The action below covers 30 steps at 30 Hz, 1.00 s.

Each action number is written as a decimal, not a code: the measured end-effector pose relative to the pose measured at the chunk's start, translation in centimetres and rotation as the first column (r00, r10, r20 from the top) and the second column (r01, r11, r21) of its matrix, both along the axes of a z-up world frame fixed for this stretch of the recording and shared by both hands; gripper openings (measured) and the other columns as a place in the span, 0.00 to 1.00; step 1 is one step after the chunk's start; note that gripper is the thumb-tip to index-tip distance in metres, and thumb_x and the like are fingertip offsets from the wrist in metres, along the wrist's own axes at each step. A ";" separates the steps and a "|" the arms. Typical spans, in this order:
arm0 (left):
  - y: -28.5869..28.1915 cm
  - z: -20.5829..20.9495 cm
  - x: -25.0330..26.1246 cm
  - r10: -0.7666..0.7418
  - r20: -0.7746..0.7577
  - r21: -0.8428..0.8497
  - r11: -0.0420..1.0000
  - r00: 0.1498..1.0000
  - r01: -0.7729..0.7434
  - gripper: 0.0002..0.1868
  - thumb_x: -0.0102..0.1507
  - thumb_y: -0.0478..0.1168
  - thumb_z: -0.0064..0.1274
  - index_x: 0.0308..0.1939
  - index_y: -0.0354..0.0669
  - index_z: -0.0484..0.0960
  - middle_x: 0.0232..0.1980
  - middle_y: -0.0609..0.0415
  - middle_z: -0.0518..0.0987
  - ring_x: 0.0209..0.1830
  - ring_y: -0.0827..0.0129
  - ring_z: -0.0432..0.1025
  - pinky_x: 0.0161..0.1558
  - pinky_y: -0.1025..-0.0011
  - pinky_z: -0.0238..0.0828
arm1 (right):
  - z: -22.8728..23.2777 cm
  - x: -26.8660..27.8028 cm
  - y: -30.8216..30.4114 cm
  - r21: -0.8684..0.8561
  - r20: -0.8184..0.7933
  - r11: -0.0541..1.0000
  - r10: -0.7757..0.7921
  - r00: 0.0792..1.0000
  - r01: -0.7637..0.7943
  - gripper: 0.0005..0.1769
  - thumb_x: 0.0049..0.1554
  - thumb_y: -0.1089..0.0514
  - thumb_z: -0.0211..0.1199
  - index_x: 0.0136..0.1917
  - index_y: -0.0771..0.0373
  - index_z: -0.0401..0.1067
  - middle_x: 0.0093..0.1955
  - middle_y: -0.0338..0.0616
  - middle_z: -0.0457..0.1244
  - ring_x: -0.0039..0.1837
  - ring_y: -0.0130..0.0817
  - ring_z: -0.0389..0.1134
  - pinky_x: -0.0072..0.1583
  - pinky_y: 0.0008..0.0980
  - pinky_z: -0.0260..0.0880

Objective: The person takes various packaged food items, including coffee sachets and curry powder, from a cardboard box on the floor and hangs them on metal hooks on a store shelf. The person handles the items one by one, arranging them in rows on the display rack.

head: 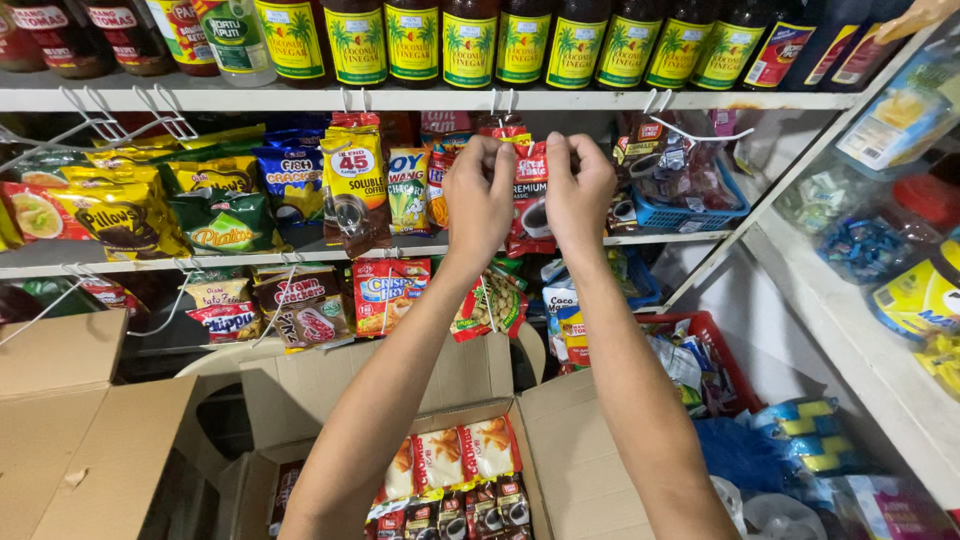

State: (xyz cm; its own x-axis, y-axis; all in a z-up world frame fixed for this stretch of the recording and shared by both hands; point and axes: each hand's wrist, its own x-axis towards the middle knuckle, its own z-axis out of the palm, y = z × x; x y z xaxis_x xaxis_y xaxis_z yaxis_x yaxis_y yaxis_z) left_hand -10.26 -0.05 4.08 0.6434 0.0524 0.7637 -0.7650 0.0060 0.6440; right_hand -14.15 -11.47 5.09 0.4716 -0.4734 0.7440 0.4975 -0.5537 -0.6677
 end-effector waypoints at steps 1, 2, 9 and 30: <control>-0.1 -0.2 0.3 0.011 -0.007 0.005 1.000 1.000 -0.011 0.11 0.69 0.39 0.52 0.38 0.33 0.77 0.29 0.51 0.78 0.26 0.70 0.70 0.30 0.69 0.68 | -0.1 0.2 0.0 0.052 -0.042 0.999 0.014 0.999 -0.011 0.17 0.66 0.55 0.60 0.40 0.68 0.71 0.29 0.34 0.60 0.34 0.21 0.58 0.37 0.29 0.57; -0.3 -0.5 0.6 0.022 -0.013 0.009 1.000 1.000 -0.022 0.11 0.69 0.39 0.52 0.38 0.33 0.77 0.30 0.51 0.78 0.26 0.68 0.71 0.31 0.68 0.68 | -0.5 0.5 0.1 0.105 -0.083 0.994 0.030 0.996 -0.021 0.16 0.65 0.54 0.60 0.40 0.67 0.72 0.28 0.36 0.61 0.32 0.23 0.59 0.36 0.30 0.57; -1.1 -4.1 3.5 0.196 0.024 0.135 0.971 0.980 -0.198 0.09 0.69 0.38 0.53 0.41 0.33 0.78 0.40 0.41 0.76 0.42 0.53 0.70 0.45 0.59 0.67 | -5.0 4.9 -0.7 -0.228 0.103 0.951 -0.191 0.976 0.210 0.11 0.66 0.56 0.60 0.48 0.67 0.72 0.50 0.50 0.65 0.57 0.44 0.66 0.60 0.42 0.66; -4.0 -8.0 8.9 0.087 -0.073 0.062 0.995 0.993 -0.083 0.24 0.73 0.42 0.47 0.69 0.31 0.65 0.62 0.29 0.76 0.61 0.38 0.72 0.62 0.54 0.68 | -10.0 11.5 -3.5 -0.041 -0.141 0.997 -0.068 0.988 0.063 0.27 0.71 0.42 0.43 0.54 0.68 0.69 0.53 0.53 0.65 0.57 0.46 0.66 0.63 0.44 0.65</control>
